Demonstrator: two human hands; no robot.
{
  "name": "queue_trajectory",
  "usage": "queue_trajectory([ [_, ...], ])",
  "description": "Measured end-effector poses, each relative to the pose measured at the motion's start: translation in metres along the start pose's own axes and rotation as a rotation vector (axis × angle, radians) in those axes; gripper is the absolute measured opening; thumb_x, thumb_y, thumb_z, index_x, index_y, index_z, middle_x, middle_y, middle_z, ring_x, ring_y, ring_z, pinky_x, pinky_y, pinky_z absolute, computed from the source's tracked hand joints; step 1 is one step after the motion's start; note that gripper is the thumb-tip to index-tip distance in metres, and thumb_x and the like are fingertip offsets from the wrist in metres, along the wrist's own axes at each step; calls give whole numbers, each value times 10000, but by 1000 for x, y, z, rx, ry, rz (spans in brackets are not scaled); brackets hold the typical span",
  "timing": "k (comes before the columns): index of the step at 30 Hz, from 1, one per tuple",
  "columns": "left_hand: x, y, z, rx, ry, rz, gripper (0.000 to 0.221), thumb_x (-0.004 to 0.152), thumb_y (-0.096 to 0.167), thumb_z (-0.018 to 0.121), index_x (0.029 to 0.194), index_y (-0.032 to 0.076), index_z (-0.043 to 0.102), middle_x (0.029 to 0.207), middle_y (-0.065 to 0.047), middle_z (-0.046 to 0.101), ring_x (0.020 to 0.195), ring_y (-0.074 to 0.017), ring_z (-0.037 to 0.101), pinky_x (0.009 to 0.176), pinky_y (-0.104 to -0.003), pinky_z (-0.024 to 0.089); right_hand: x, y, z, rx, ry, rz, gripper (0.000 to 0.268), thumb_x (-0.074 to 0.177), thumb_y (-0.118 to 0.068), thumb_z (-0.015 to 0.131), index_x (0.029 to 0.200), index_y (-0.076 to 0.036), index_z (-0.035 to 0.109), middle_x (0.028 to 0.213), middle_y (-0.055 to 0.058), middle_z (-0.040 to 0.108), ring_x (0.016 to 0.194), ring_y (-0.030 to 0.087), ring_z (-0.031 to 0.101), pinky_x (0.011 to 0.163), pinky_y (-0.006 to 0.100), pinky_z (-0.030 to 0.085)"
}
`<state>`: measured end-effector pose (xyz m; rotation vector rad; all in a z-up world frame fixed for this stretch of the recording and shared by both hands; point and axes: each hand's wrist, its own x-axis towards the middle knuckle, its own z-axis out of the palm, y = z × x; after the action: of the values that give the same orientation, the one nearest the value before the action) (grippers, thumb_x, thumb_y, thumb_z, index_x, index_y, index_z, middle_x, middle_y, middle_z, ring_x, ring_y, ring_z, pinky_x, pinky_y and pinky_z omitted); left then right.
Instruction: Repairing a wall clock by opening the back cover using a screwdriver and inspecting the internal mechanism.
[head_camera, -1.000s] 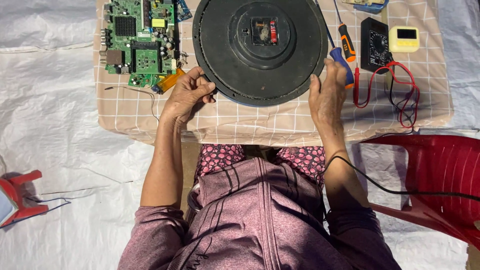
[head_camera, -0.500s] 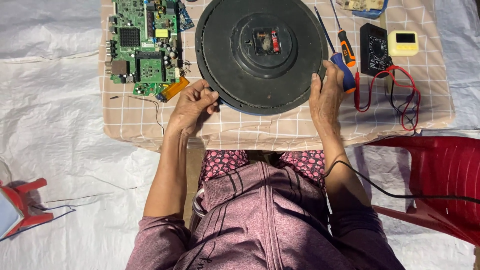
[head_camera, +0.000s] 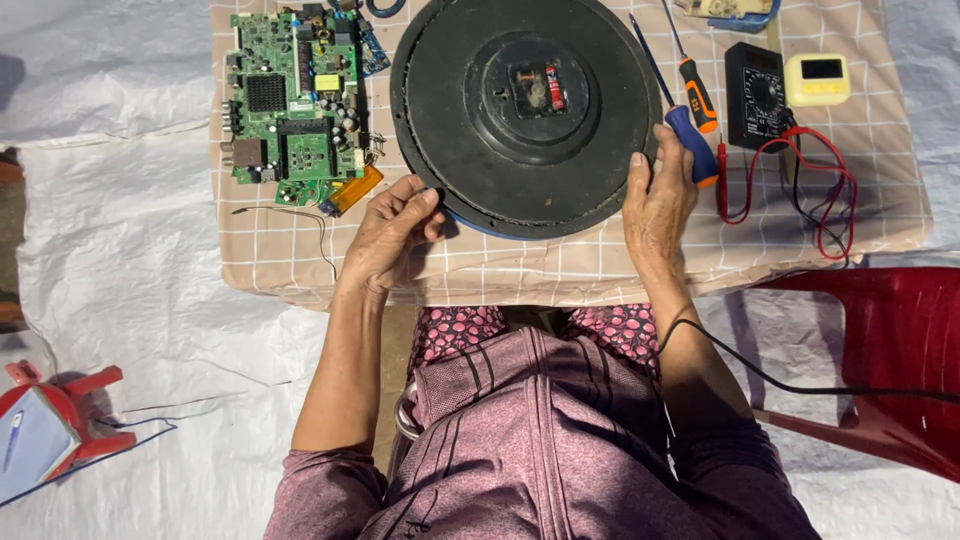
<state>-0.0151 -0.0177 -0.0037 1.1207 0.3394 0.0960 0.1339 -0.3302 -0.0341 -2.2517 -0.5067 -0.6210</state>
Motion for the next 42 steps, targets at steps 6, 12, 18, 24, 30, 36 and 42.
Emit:
queue_trajectory([
  [6, 12, 2, -8, 1, 36, -20, 153, 972, 148, 716, 1025, 34, 630, 744, -87, 668, 562, -103, 688, 644, -309, 653, -2, -29, -10, 44, -18, 17, 372, 1070, -150, 575, 1432, -83, 522, 1235, 215, 576, 1149, 486, 621, 971, 536, 496],
  [12, 22, -2, -30, 10, 62, -43, 118, 959, 109, 727, 1012, 36, 651, 750, -45, 662, 586, -91, 687, 634, -276, 651, -1, -27, -23, 105, -77, 8, 360, 1063, -97, 576, 1420, -65, 540, 1147, 200, 603, 1107, 459, 653, 942, 515, 514],
  [18, 18, 28, -19, -21, 7, -135, 192, 943, 48, 734, 807, 109, 612, 628, -3, 576, 504, -74, 488, 509, -212, 425, 27, -42, -37, 221, -86, -31, 312, 1085, -82, 455, 1373, 30, 503, 1281, 261, 531, 1154, 395, 653, 1008, 473, 509],
  [24, 17, 25, -20, 46, -26, -91, 198, 965, 39, 719, 799, 109, 637, 654, 20, 586, 533, -70, 483, 532, -212, 399, 107, -14, 4, 101, -80, -231, 423, 1023, 37, 604, 1425, -10, 480, 1109, 224, 561, 985, 399, 595, 861, 512, 480],
  [30, 5, 20, -4, -133, -11, -69, 230, 924, 18, 720, 766, 139, 604, 629, 27, 582, 519, -76, 461, 552, -230, 364, 169, 32, 98, -164, -126, -284, 600, 1045, -152, 863, 1489, -35, 476, 1469, 276, 498, 1153, 578, 603, 771, 647, 551],
  [36, -18, 5, 0, -156, 11, -117, 173, 915, 76, 770, 794, 126, 657, 584, 33, 584, 506, -102, 484, 619, -309, 454, 148, -31, 23, 6, -132, -300, 275, 1040, -49, 666, 1280, 61, 589, 1146, 240, 576, 1015, 474, 589, 839, 538, 476],
  [42, -31, -17, 12, -90, 159, -12, 100, 940, 82, 711, 925, -10, 673, 553, -76, 578, 378, -57, 482, 476, -222, 484, 31, -6, -37, 6, -106, -109, 141, 1144, -71, 543, 1171, 12, 654, 979, 227, 601, 921, 439, 645, 796, 466, 520],
])
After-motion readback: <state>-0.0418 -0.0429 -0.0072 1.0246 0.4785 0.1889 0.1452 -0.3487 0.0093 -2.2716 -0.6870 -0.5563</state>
